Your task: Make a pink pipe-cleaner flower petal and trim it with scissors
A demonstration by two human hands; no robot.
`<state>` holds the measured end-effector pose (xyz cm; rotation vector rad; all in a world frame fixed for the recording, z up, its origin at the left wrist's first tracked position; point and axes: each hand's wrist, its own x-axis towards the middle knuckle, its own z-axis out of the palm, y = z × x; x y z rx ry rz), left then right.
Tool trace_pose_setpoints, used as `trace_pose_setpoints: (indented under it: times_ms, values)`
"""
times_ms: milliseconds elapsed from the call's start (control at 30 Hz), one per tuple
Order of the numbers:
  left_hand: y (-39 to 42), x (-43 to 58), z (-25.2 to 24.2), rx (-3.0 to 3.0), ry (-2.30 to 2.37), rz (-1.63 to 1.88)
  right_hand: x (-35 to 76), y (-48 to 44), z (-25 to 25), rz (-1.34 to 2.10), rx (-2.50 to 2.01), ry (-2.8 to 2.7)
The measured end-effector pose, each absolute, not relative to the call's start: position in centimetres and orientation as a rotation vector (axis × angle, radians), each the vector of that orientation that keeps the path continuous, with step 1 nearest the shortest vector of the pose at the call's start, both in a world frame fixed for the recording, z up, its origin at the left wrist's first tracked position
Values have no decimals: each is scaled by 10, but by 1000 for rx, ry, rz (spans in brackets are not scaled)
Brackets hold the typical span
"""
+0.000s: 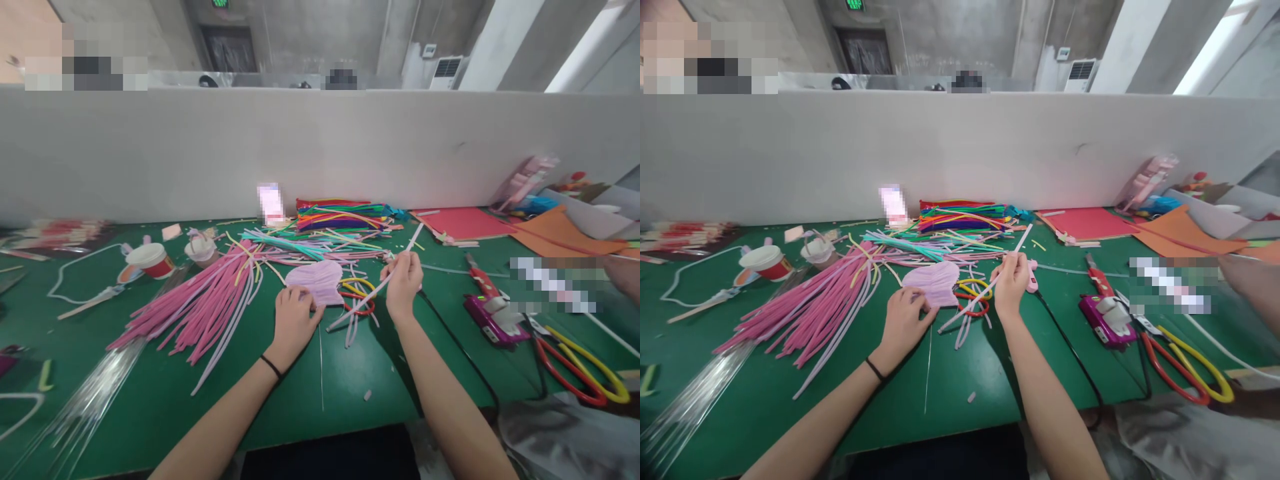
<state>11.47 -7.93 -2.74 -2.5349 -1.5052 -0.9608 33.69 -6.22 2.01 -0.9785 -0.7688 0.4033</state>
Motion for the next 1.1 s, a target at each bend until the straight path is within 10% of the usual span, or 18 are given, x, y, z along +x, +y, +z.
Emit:
trace_pose_setpoints:
  times_ms: [1100]
  values:
    - [-77, 100, -21, -2533, -1769, -829, 315, -75, 13, 187, -1095, -979]
